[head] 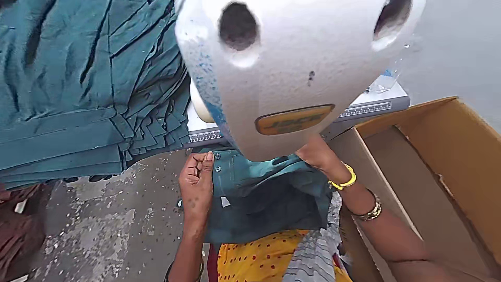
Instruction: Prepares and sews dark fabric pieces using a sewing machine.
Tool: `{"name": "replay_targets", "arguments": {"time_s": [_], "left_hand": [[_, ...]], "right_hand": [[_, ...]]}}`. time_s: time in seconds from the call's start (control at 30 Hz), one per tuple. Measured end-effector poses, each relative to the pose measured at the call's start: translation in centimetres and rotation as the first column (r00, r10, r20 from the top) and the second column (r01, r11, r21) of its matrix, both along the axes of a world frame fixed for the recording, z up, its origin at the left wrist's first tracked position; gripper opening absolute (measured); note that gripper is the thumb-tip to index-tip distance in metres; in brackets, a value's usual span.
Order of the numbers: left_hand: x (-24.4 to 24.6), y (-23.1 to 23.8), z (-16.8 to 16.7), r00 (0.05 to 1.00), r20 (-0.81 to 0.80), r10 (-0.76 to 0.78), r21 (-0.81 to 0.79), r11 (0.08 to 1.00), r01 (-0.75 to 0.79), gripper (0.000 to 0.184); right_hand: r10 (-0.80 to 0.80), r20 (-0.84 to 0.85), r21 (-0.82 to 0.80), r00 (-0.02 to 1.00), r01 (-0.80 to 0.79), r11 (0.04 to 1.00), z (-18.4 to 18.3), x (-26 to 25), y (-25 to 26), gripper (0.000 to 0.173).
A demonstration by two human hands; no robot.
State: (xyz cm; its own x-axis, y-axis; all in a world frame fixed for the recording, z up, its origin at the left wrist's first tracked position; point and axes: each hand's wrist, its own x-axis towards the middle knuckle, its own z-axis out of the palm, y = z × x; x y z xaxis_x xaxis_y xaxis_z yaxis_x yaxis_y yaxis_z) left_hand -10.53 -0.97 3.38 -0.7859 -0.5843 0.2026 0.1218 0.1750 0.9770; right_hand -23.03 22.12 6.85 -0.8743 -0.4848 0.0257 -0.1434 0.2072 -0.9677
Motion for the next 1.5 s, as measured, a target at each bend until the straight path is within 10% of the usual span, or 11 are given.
{"name": "replay_targets", "arguments": {"time_s": [0.13,0.3,0.93,1.07,1.13,1.23,1.3,1.4,1.5], "left_hand": [[0.1,0.1,-0.9,1.0,-0.014,-0.012,-0.043,0.999,0.011,0.01],[0.0,0.1,-1.3,1.0,-0.017,-0.02,-0.026,0.999,0.019,0.01],[-0.4,-0.3,-2.0,0.996,0.052,-0.066,0.048,0.997,0.063,0.013],[0.6,0.5,-1.0,0.962,0.015,-0.271,0.167,0.95,0.265,0.02],[3.8,0.5,0.3,0.763,-0.195,-0.617,-0.016,0.779,0.626,0.026],[7.2,-1.7,3.0,0.193,-0.277,-0.941,-0.242,0.263,0.934,0.04],[8.7,-5.4,2.5,0.401,-0.172,-0.9,-0.202,0.431,0.879,0.038],[10.4,-10.5,-1.0,0.871,0.226,-0.437,-0.215,0.849,0.482,0.031],[11.3,-11.9,-5.6,0.775,0.598,-0.202,-0.194,0.902,0.385,0.083]], "right_hand": [[-0.021,-0.239,0.166,0.971,0.062,0.984,-0.4,-1.0,1.2,0.011],[-0.054,-0.777,0.352,0.627,0.503,0.789,-1.2,-5.5,3.9,0.019],[-0.198,-0.754,0.148,0.626,0.455,0.878,-0.5,-4.5,6.0,0.017],[-0.173,-0.695,0.133,0.698,0.362,0.923,1.0,-3.0,3.4,0.011],[-0.078,-0.806,0.117,0.586,0.287,0.951,1.2,-2.1,2.1,0.013],[0.2,-0.96,0.232,0.193,0.16,0.959,0.7,0.4,0.6,0.019],[0.31,-0.947,0.317,0.081,0.115,0.941,0.3,1.0,-0.8,0.018],[0.309,-0.928,0.34,0.209,0.133,0.931,0.5,0.5,-1.0,0.02],[0.066,-0.75,0.171,0.658,0.097,0.981,-0.2,0.5,1.1,0.029]]}}
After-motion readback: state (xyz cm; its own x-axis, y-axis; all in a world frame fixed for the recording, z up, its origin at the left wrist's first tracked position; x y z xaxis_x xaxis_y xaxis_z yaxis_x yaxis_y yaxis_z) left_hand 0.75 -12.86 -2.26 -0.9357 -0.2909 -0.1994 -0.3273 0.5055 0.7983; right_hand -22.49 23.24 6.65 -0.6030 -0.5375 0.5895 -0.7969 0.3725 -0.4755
